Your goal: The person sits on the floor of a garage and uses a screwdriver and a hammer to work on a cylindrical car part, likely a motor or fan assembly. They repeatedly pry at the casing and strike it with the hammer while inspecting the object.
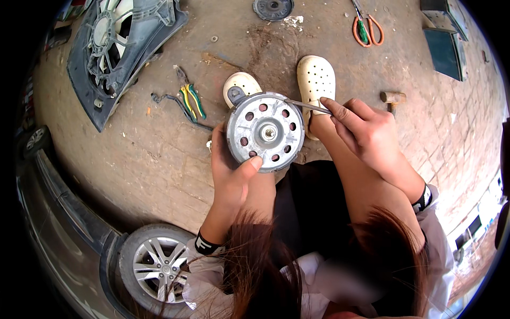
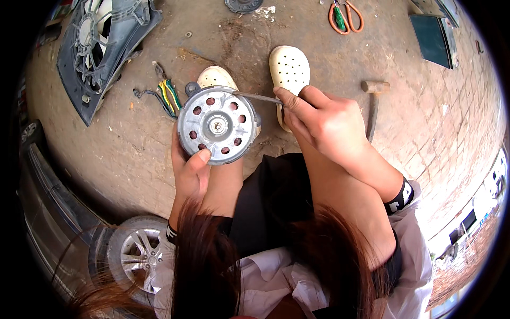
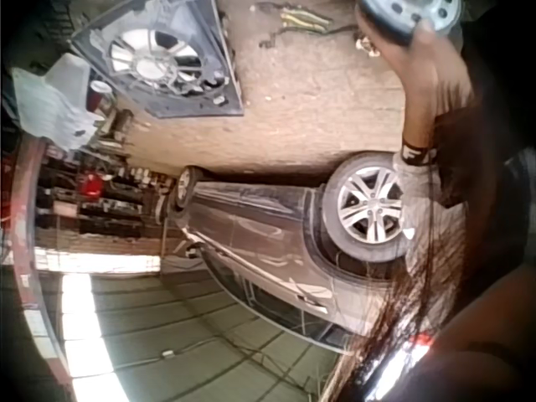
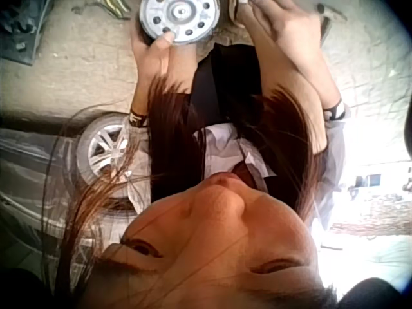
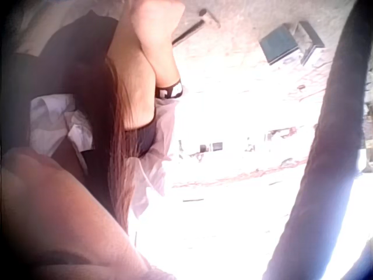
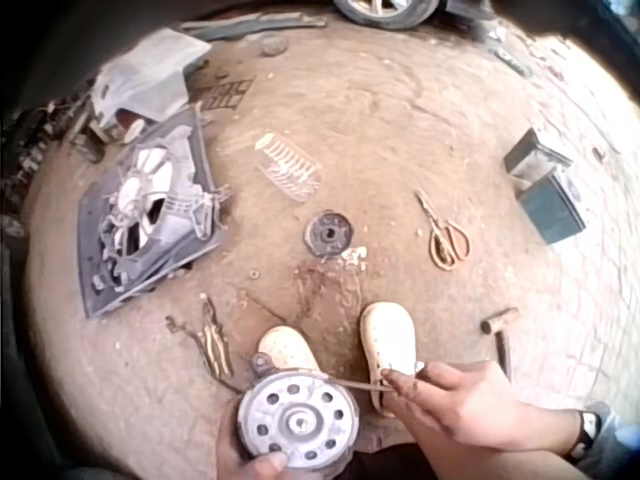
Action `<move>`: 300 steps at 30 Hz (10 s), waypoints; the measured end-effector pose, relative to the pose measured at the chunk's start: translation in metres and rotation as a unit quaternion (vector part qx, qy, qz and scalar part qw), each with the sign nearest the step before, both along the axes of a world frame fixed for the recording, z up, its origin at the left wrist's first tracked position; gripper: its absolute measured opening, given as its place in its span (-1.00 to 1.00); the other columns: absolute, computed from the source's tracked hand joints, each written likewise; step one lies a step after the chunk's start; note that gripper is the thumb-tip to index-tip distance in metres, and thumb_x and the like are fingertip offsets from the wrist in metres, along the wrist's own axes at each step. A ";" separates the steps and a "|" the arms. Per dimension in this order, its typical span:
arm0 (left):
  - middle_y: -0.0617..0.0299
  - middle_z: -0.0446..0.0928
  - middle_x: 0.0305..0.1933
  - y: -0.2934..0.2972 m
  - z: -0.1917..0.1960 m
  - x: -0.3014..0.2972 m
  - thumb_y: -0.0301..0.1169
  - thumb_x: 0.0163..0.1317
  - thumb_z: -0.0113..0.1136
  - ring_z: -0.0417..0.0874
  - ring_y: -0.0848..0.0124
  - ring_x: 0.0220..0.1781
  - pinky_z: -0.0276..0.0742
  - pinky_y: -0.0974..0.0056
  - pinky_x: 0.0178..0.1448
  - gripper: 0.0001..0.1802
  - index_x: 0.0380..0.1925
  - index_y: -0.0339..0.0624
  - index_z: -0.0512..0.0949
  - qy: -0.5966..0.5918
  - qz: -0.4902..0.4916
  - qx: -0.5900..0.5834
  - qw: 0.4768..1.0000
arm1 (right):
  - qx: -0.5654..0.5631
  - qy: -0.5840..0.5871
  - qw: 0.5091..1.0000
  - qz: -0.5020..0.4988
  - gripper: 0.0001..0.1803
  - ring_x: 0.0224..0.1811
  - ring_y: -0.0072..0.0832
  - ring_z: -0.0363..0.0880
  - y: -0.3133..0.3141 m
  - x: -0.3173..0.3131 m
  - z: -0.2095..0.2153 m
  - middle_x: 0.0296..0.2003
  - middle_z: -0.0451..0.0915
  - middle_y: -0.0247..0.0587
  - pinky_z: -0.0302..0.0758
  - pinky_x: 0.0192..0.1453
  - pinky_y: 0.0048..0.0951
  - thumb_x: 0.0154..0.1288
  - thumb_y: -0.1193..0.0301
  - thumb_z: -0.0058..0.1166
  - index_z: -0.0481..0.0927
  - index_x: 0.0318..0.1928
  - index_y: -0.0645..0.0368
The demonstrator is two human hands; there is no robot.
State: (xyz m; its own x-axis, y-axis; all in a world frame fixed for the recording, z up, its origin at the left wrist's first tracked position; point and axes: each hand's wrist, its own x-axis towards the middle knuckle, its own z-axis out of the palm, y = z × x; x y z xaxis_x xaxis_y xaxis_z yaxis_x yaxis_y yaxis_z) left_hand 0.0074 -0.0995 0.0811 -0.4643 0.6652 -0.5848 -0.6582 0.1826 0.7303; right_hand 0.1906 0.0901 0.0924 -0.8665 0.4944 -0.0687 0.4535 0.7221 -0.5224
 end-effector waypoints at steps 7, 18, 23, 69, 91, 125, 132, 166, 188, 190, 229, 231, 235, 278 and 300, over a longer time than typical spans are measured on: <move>0.12 0.34 0.19 0.004 -0.002 0.005 -0.40 -0.13 0.40 0.37 0.34 0.27 0.30 0.19 0.36 -0.10 0.25 -0.28 0.17 0.017 -0.039 0.020 0.999 | -0.092 0.051 0.989 -0.103 -0.76 -0.54 -0.20 0.52 0.000 -0.003 -0.008 -0.46 0.50 -0.21 0.48 -0.45 -0.27 0.29 0.39 0.11 0.63 -0.04 0.07; 0.12 0.33 0.21 0.000 -0.003 0.004 -0.49 -0.11 0.39 0.37 0.34 0.29 0.29 0.20 0.37 -0.11 0.27 -0.26 0.16 -0.006 -0.014 0.004 1.000 | -0.299 0.023 0.947 -0.119 -0.77 -0.43 0.01 0.56 0.000 0.006 -0.010 -0.43 0.58 0.07 0.45 -0.35 -0.19 0.45 0.31 -0.04 0.57 -0.23 0.20; 0.11 0.34 0.20 0.012 -0.009 0.004 -0.52 -0.07 0.38 0.38 0.34 0.27 0.29 0.20 0.36 -0.16 0.25 -0.26 0.17 0.046 -0.037 -0.015 0.998 | -0.292 -0.090 0.944 -0.121 -0.76 -0.44 0.04 0.53 -0.005 0.015 -0.034 -0.50 0.56 0.08 0.45 -0.33 -0.14 0.42 0.28 -0.01 0.59 -0.20 0.20; -0.03 0.57 -0.38 0.136 -0.161 -0.027 -0.10 0.32 0.15 0.64 0.27 -0.53 0.51 0.27 -0.50 -0.50 -0.11 -0.44 0.48 0.446 -0.451 -0.253 0.731 | -0.373 -0.124 0.909 -0.134 -0.72 -0.24 0.15 0.56 0.002 0.026 -0.110 -0.35 0.59 0.26 0.48 -0.09 -0.03 0.26 0.33 -0.01 0.50 -0.24 0.36; 0.01 0.30 0.34 0.046 -0.143 -0.019 -0.69 0.25 -0.05 0.50 0.32 0.19 0.54 0.31 0.17 -0.35 0.39 -0.20 0.21 0.200 -0.318 -0.087 0.923 | -0.317 -0.192 0.929 -0.001 -0.72 -0.23 -0.01 0.63 0.003 0.024 -0.094 -0.37 0.63 0.07 0.54 -0.10 -0.08 0.28 0.29 0.08 0.50 -0.13 0.24; 0.07 0.44 0.28 0.035 -0.121 0.004 -0.41 0.19 0.24 0.40 0.06 0.28 0.33 0.09 0.34 -0.47 0.19 -0.24 0.47 0.628 -0.388 -0.093 0.668 | -0.568 0.033 0.739 -0.360 -0.59 -0.66 -0.53 0.39 -0.008 -0.030 -0.136 -0.47 0.53 -0.22 0.40 -0.60 -0.45 0.40 0.39 -0.12 0.46 0.15 0.39; 0.00 0.36 0.34 0.030 -0.124 0.009 -0.45 0.04 0.35 0.36 -0.01 0.32 0.31 0.04 0.37 -0.30 0.25 -0.26 0.39 0.631 -0.392 -0.071 0.665 | -0.366 0.000 0.915 -0.168 -0.62 -0.08 0.03 0.61 -0.016 -0.010 -0.121 -0.19 0.64 0.20 0.51 0.06 -0.15 0.44 0.33 -0.10 0.53 0.09 0.34; 0.17 0.46 0.29 0.044 -0.117 -0.010 -0.35 0.04 0.39 0.42 0.15 0.31 0.24 0.08 0.36 -0.33 0.22 -0.11 0.47 0.633 -0.427 -0.110 0.636 | -0.478 -0.140 0.860 -0.111 -0.67 -0.37 -0.20 0.67 0.012 -0.031 -0.105 -0.37 0.64 0.06 0.62 -0.17 -0.20 0.43 0.35 -0.16 0.53 -0.10 0.41; -0.07 0.29 0.31 0.057 -0.090 0.023 -0.44 0.04 0.33 0.40 -0.01 0.25 0.32 0.04 0.37 -0.31 0.23 -0.26 0.35 0.671 -0.387 -0.034 0.631 | -0.592 -0.105 0.780 -0.175 -0.61 -0.49 -0.49 0.55 0.016 -0.010 -0.088 -0.23 0.65 -0.18 0.56 -0.42 -0.43 0.41 0.34 -0.12 0.40 0.14 0.33; -0.07 0.31 0.29 0.067 -0.083 0.034 -0.43 0.02 0.35 0.40 0.01 0.26 0.37 0.06 0.33 -0.29 0.22 -0.31 0.34 0.666 -0.394 0.048 0.632 | -0.596 -0.099 0.778 -0.173 -0.60 -0.39 -0.44 0.62 0.016 -0.011 -0.090 -0.21 0.67 -0.17 0.59 -0.31 -0.39 0.42 0.30 -0.12 0.44 0.10 0.34; 0.15 0.58 -0.19 0.107 -0.086 0.053 -0.51 0.04 0.20 0.67 0.29 -0.09 0.66 0.30 -0.19 -0.64 -0.10 -0.24 0.47 0.742 -0.371 0.065 0.555 | -0.147 -0.184 0.862 -0.449 -0.59 -0.29 -0.20 0.58 -0.027 0.334 -0.246 -0.35 0.58 -0.02 0.51 -0.15 -0.25 0.20 0.21 0.27 0.51 -0.18 0.33; 0.17 0.58 -0.21 0.109 -0.085 0.053 -0.49 0.04 0.21 0.68 0.31 -0.12 0.65 0.29 -0.23 -0.66 -0.12 -0.22 0.47 0.732 -0.375 0.046 0.567 | -0.147 -0.244 0.871 -0.401 -0.59 -0.33 -0.23 0.60 -0.013 0.320 -0.230 -0.43 0.58 -0.03 0.52 -0.19 -0.26 0.17 0.21 0.28 0.52 -0.21 0.32; 0.17 0.57 -0.23 0.116 -0.086 0.053 -0.46 0.06 0.24 0.68 0.28 -0.18 0.64 0.27 -0.28 -0.68 -0.15 -0.19 0.46 0.714 -0.370 0.019 0.594 | -0.125 -0.306 0.879 -0.343 -0.63 -0.44 -0.26 0.60 0.005 0.310 -0.216 -0.52 0.57 -0.02 0.53 -0.29 -0.26 0.12 0.25 0.24 0.49 -0.28 0.34; 0.16 0.59 -0.16 0.106 -0.096 0.042 -0.38 0.10 0.29 0.67 0.17 -0.17 0.63 0.17 -0.19 -0.64 -0.08 -0.12 0.49 0.662 -0.339 0.051 0.667 | -0.368 0.131 0.896 -0.211 -0.69 -0.38 -0.47 0.37 0.009 0.153 -0.034 -0.52 0.44 -0.35 0.35 -0.19 -0.44 0.23 0.33 0.23 0.41 -0.52 0.19; 0.12 0.60 -0.17 0.098 -0.104 0.030 -0.37 0.13 0.28 0.66 0.10 -0.15 0.62 0.11 -0.14 -0.66 -0.09 -0.11 0.48 0.647 -0.326 0.053 0.687 | -0.327 -0.038 0.923 -0.199 -0.68 -0.14 -0.59 0.57 -0.001 0.108 -0.068 -0.23 0.67 -0.14 0.51 -0.12 -0.50 0.20 0.40 0.27 0.58 -0.07 0.27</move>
